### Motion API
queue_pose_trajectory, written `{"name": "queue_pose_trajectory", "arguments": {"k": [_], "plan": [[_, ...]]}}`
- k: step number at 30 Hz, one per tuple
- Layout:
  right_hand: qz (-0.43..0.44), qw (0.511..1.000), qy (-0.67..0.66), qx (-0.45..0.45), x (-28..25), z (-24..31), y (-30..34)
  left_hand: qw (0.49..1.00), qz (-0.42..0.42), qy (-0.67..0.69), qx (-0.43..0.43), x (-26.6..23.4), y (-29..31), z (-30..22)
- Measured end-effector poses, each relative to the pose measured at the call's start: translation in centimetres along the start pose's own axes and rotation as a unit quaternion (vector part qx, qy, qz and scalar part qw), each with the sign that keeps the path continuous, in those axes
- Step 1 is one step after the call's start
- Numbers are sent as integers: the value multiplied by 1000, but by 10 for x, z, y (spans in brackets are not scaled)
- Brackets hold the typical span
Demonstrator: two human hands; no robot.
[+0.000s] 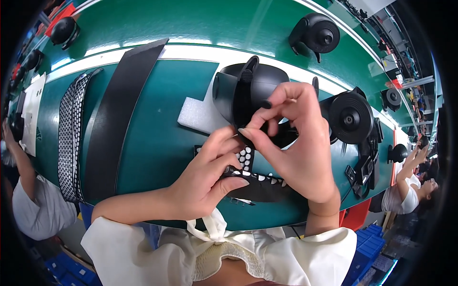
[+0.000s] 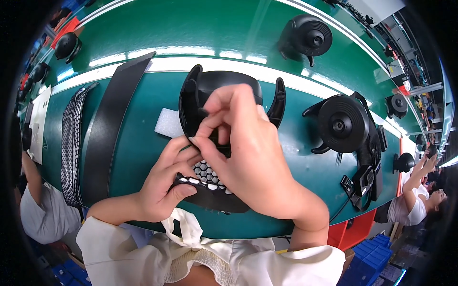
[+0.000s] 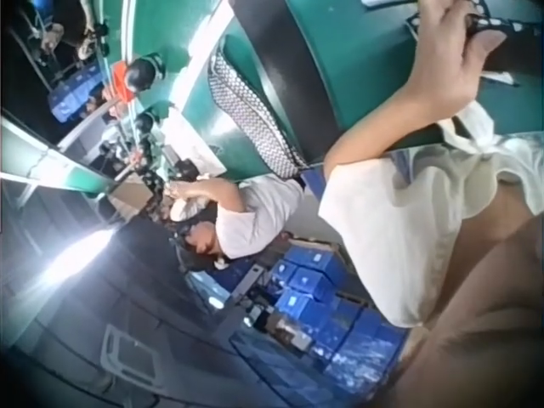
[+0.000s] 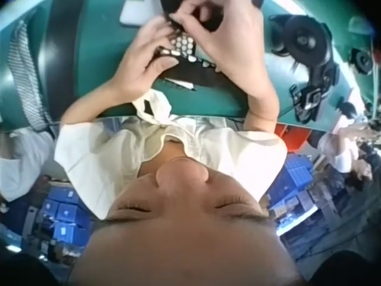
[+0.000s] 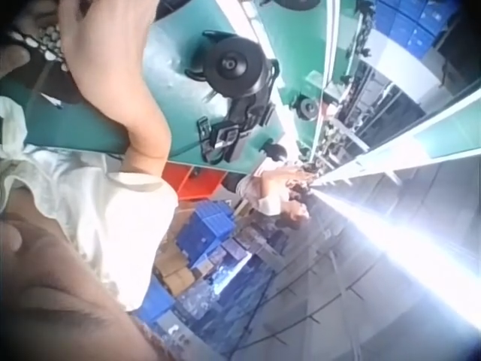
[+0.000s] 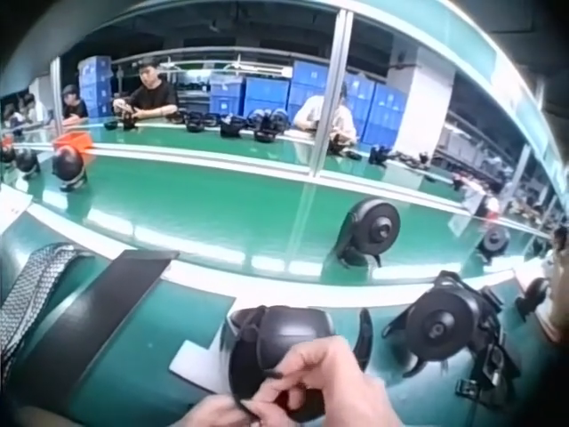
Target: Assembling small components and seals onto a black spherical housing at a factory assembly line.
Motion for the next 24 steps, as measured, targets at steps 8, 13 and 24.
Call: {"name": "queue_pose_trajectory", "arguments": {"k": [8, 13, 24], "plan": [[-26, 999, 33, 16, -21, -12, 0, 996, -22, 88, -6, -1, -2, 2], [11, 999, 9, -43, -32, -16, 13, 996, -19, 87, -17, 3, 0, 8], [26, 997, 48, -55, -31, -24, 19, 990, -17, 141, -1, 4, -3, 12]]}}
Point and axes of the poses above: each hand's wrist, its own y-axis away from the middle knuckle, its own x-axis out of the palm, z = x × y, the point moved 10 cm from there along -y, towards the middle knuckle, and after that the axes turned 5 degrees about -z, right-handed, at the moved point
